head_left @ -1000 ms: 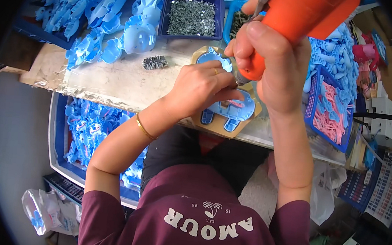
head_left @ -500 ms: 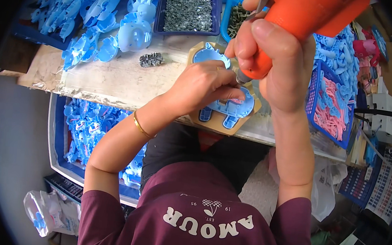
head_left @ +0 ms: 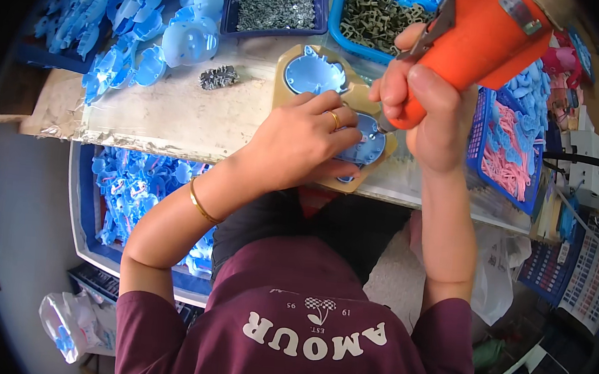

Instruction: Assembling plastic toy hippos by placing eyes and components and securing them with a pneumatic screwdriver.

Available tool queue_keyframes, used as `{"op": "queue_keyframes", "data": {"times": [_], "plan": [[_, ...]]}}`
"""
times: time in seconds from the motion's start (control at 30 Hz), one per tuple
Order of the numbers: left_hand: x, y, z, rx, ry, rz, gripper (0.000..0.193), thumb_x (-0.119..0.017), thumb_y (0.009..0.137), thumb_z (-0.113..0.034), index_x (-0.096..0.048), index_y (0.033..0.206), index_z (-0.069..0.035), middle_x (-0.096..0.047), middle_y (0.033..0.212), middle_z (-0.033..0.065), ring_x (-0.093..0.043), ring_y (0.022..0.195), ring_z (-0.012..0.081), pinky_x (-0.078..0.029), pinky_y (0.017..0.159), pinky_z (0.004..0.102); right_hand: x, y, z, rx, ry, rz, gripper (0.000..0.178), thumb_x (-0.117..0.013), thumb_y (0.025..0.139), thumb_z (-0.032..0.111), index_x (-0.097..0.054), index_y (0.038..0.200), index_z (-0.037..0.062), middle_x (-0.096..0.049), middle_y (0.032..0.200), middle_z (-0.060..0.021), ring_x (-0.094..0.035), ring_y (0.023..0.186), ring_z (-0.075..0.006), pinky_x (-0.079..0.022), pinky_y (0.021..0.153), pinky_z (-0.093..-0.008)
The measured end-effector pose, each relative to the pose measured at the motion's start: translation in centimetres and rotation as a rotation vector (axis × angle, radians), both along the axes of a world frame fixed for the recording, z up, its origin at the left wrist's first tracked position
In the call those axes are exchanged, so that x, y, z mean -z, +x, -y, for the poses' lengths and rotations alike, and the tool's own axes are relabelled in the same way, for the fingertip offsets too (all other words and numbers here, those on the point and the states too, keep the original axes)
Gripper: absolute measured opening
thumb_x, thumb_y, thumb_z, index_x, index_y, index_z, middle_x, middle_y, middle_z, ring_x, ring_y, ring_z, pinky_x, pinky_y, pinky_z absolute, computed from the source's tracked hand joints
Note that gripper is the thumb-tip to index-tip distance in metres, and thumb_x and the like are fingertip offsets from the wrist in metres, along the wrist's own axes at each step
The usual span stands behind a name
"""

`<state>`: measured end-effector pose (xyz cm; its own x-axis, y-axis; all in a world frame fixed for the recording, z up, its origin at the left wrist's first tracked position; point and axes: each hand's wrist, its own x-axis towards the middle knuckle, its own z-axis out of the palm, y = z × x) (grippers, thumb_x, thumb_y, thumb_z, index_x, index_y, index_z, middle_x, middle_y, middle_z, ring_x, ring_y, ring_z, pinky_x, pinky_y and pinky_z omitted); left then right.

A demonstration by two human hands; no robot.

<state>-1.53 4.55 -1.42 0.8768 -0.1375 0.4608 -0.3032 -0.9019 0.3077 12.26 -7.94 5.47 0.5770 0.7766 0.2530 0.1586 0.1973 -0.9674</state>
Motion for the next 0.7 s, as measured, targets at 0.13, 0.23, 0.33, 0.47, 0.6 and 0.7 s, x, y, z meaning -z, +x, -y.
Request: {"op": "queue_keyframes", "data": {"times": [0.13,0.23,0.33,0.47,0.6,0.7], "plan": [[0.6,0.0,0.2,-0.013,-0.006,-0.006,0.042,-0.083,0.074,-0.036,-0.073,0.108,-0.013,-0.069,0.108,-0.0013,-0.063,0.100,0.0217,-0.054,0.087,0.0352,0.7,0.0,-0.1,-0.008,0.018,-0.028,0.037,-0.055,0.090,0.021,-0.053,0.118,-0.0026,-0.057,0.067,-0.0064,-0.052,0.055,-0.0125,-0.053,0.067,-0.0360],[0.7,0.0,0.4,-0.016,-0.016,-0.020,0.040,-0.083,0.074,-0.035,-0.073,0.107,-0.013,-0.069,0.107,-0.0021,-0.062,0.100,0.0214,-0.054,0.086,0.0347,1.1,0.0,-0.1,-0.004,0.035,-0.023,0.034,-0.055,0.090,0.020,-0.053,0.115,-0.0023,-0.057,0.067,-0.0063,-0.051,0.054,-0.0122,-0.054,0.066,-0.0358],[0.9,0.0,0.6,-0.010,-0.027,-0.028,0.037,-0.079,0.077,-0.036,-0.070,0.101,-0.010,-0.066,0.101,0.0021,-0.061,0.103,0.0221,-0.053,0.087,0.0340,1.3,-0.5,-0.2,0.042,0.063,0.004,0.028,-0.054,0.089,0.016,-0.052,0.111,-0.0019,-0.057,0.066,-0.0060,-0.051,0.052,-0.0116,-0.055,0.062,-0.0347],[0.9,0.1,0.5,-0.021,-0.012,-0.031,0.034,-0.079,0.077,-0.036,-0.069,0.097,-0.010,-0.066,0.098,0.0015,-0.062,0.100,0.0217,-0.054,0.085,0.0337,1.9,-1.0,-0.5,0.123,0.128,0.100,0.019,-0.055,0.089,0.012,-0.053,0.102,-0.0020,-0.057,0.062,-0.0056,-0.051,0.049,-0.0104,-0.054,0.056,-0.0316],[0.7,0.1,0.5,-0.021,0.004,-0.026,0.032,-0.079,0.077,-0.036,-0.068,0.094,-0.011,-0.065,0.097,0.0011,-0.062,0.098,0.0209,-0.054,0.083,0.0332,2.5,-0.9,-0.6,0.098,0.139,0.143,0.020,-0.058,0.090,0.014,-0.054,0.100,-0.0028,-0.056,0.060,-0.0046,-0.051,0.049,-0.0099,-0.054,0.055,-0.0306],[0.7,0.2,0.4,-0.016,0.005,-0.044,0.033,-0.079,0.077,-0.036,-0.069,0.095,-0.011,-0.065,0.096,0.0012,-0.062,0.098,0.0206,-0.054,0.083,0.0332,2.2,-1.3,-0.7,0.171,0.094,0.123,0.025,-0.060,0.092,0.018,-0.056,0.102,-0.0045,-0.057,0.062,-0.0037,-0.052,0.050,-0.0092,-0.054,0.056,-0.0301]]}}
